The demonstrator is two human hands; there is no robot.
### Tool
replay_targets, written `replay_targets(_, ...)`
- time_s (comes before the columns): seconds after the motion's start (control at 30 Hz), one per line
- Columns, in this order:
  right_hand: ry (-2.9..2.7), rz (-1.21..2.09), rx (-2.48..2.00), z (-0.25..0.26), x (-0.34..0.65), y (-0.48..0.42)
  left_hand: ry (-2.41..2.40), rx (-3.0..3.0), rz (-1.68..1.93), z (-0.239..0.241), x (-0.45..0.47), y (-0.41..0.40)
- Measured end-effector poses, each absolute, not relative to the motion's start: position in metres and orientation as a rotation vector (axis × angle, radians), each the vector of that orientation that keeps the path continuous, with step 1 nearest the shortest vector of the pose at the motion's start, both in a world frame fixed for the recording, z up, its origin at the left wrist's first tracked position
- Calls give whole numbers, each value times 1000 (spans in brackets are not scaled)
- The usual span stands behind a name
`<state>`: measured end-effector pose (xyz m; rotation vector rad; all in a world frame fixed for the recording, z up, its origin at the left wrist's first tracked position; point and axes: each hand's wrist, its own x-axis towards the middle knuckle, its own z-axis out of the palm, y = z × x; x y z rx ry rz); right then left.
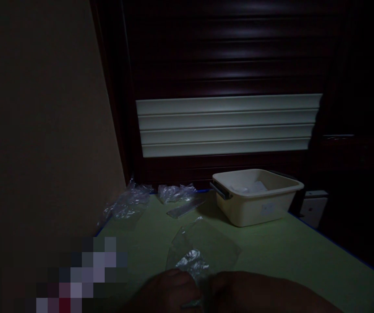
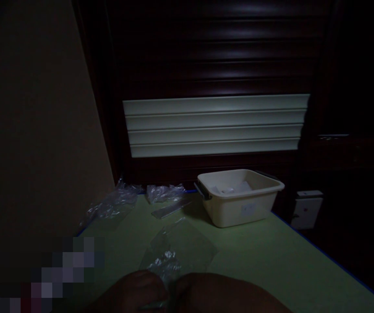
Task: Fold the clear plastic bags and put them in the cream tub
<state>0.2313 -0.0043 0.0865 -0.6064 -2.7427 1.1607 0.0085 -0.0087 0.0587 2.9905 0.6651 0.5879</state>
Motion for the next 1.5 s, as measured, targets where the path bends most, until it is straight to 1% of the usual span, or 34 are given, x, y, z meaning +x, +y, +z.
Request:
replay_targets(0.17,-2733,1130,-687,98,235,-8,630,3028,613,56,10,-5)
replay_targets(0.23,-2668,1103,-810,106,240,-14,522,3127,625,56,10,-4)
replay_targets(0.27,-2600,1113,-940,110,243,-17,465,3162,636,57,10,-4)
replay_targets(0.37,-2456,1165,-1099,118,244,-23,471,3130,699,59,11,-5)
replay_targets(0.5,-2336,1215,-1097,120,239,-22,554,3080,720,60,10,-5)
replay_targets(0.67,-2148,1352,-1061,115,237,-17,506,3172,749,57,8,-5)
replay_targets(0.8,-2103,1473,-955,112,239,-15,694,2976,734,55,7,-7)
replay_targets(0.93,-2216,1459,-969,111,242,-15,723,2902,702,53,7,-5)
replay_targets(1.07,-2264,1503,-901,111,243,-15,666,2949,658,40,9,5)
replay_targets(1.23,-2311,1430,-869,104,242,-14,684,3019,664,25,7,11)
replay_targets(1.4,-2273,1394,-912,97,243,-11,533,3047,657,26,5,11)
replay_targets(1.5,-2250,1396,-1006,98,241,-12,522,3070,652,31,6,10)
